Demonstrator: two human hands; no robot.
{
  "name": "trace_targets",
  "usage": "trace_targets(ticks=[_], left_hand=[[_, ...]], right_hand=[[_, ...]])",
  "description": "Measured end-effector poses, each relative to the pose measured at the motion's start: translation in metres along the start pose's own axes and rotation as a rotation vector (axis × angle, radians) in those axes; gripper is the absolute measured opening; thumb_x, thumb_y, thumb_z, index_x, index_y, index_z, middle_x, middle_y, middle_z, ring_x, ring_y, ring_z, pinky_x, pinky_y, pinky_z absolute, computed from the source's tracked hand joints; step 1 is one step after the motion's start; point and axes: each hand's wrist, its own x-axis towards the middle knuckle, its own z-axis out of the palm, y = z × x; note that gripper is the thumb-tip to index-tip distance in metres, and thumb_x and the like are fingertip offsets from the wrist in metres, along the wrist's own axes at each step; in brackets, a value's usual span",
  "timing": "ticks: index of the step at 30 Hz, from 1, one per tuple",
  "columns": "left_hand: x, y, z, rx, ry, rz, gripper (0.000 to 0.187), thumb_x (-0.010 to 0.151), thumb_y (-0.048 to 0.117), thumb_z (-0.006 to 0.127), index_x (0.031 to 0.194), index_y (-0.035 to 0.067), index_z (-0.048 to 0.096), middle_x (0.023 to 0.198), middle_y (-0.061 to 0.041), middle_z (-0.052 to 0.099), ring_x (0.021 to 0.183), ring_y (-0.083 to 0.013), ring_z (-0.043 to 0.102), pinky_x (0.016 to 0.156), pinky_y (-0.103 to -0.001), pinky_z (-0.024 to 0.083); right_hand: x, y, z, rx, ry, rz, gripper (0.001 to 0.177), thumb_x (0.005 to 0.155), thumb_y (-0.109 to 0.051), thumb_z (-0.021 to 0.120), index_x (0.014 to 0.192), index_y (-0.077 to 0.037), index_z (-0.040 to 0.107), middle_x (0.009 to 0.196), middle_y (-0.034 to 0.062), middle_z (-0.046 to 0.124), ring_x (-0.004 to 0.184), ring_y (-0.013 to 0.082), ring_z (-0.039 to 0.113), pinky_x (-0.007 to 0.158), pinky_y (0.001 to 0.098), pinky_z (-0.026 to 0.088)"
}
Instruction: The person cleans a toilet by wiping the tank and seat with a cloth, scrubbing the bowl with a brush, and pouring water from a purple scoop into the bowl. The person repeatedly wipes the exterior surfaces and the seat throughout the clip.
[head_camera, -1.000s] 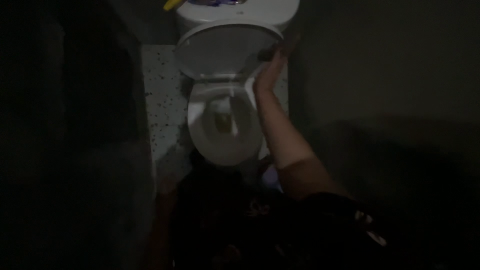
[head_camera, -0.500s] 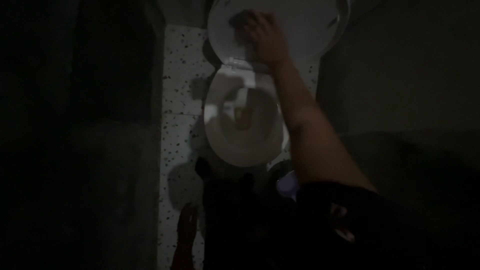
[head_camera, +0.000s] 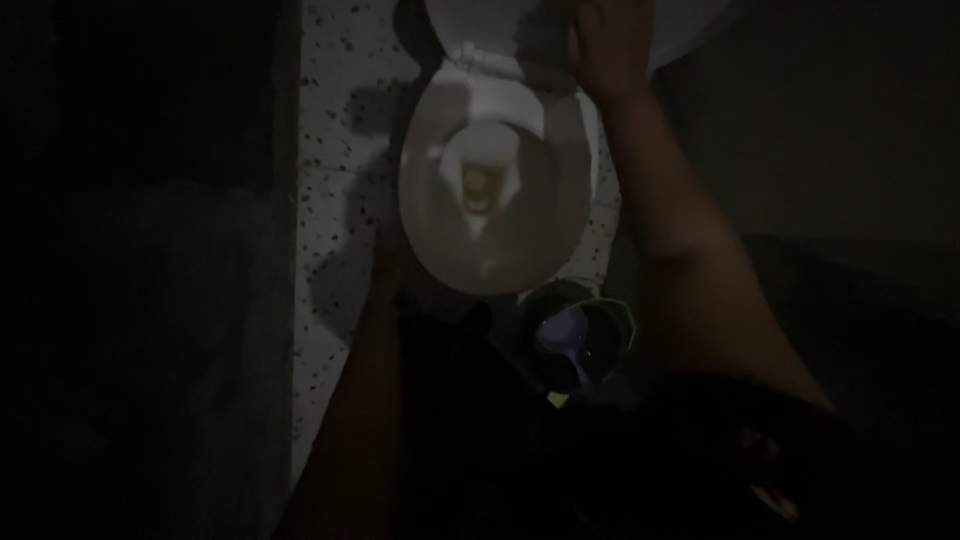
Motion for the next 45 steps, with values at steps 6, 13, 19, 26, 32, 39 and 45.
trace_targets(ticks=[6, 13, 19, 26, 32, 39, 45], left_hand=[[0.027, -0.007, 0.05, -0.032, -0.025, -0.127, 0.065, 0.109, 0.028, 0.046, 0.163, 0.005, 0.019, 0.168, -0.018, 0.025, 0.15, -0.035, 0.031, 0.12, -0.043, 0.03], [0.017, 0.019, 0.069, -0.278, 0.023, -0.167, 0.068, 0.109, 0.024, 0.042, 0.164, 0.005, 0.008, 0.17, -0.018, 0.015, 0.153, -0.036, 0.022, 0.123, -0.044, 0.024], [-0.009, 0.062, 0.045, -0.408, 0.054, -0.23, 0.062, 0.108, 0.024, 0.039, 0.163, 0.009, 0.014, 0.167, -0.016, 0.024, 0.149, -0.0345, 0.033, 0.118, -0.043, 0.033], [0.003, 0.032, 0.06, -0.391, 0.053, -0.216, 0.058, 0.11, 0.028, 0.036, 0.163, 0.01, 0.02, 0.165, -0.016, 0.033, 0.146, -0.0333, 0.041, 0.118, -0.042, 0.035], [0.044, -0.031, 0.101, -0.44, 0.164, 0.014, 0.062, 0.11, 0.029, 0.039, 0.164, 0.007, 0.016, 0.168, -0.018, 0.023, 0.149, -0.0361, 0.033, 0.117, -0.044, 0.034], [0.038, -0.029, 0.103, -0.491, 0.058, -0.493, 0.058, 0.109, 0.041, 0.037, 0.157, 0.009, 0.038, 0.157, -0.013, 0.048, 0.137, -0.0322, 0.053, 0.11, -0.042, 0.043], [0.012, 0.03, 0.067, -0.525, 0.019, -0.513, 0.058, 0.11, 0.042, 0.034, 0.156, 0.007, 0.039, 0.156, -0.014, 0.047, 0.134, -0.0326, 0.052, 0.11, -0.043, 0.042]], right_hand=[[-0.135, -0.043, 0.044, 0.631, 0.287, 1.154, 0.029, 0.112, -0.018, 0.056, 0.133, 0.001, 0.062, 0.125, 0.0159, 0.07, 0.116, 0.0324, 0.065, 0.109, 0.045, 0.051], [-0.193, -0.06, 0.067, 0.539, 0.218, 1.482, 0.059, 0.094, -0.019, 0.064, 0.146, 0.001, 0.044, 0.138, 0.019, 0.059, 0.125, 0.0318, 0.059, 0.108, 0.0423, 0.049], [-0.15, -0.098, 0.147, 0.192, -0.178, 1.42, 0.052, 0.098, -0.03, 0.062, 0.141, -0.003, 0.05, 0.142, 0.0176, 0.06, 0.131, 0.0363, 0.054, 0.106, 0.0523, 0.042], [-0.046, -0.243, 0.19, -0.957, -0.334, 0.553, 0.054, 0.101, -0.032, 0.056, 0.145, -0.001, 0.05, 0.14, 0.0191, 0.059, 0.128, 0.0405, 0.054, 0.106, 0.0564, 0.043], [-0.072, -0.324, 0.057, 0.578, -0.855, 0.435, 0.045, 0.105, -0.025, 0.056, 0.141, 0.001, 0.054, 0.14, 0.0243, 0.056, 0.129, 0.0436, 0.049, 0.109, 0.0526, 0.039], [-0.188, -0.31, -0.066, 0.408, -1.052, -0.013, 0.051, 0.094, -0.021, 0.058, 0.14, 0.0, 0.052, 0.147, 0.0226, 0.05, 0.134, 0.0414, 0.043, 0.116, 0.0551, 0.031], [-0.213, -0.232, -0.076, 0.118, -1.057, 0.589, 0.049, 0.106, -0.021, 0.052, 0.151, -0.003, 0.046, 0.159, 0.0209, 0.038, 0.145, 0.0443, 0.031, 0.121, 0.0584, 0.021]])
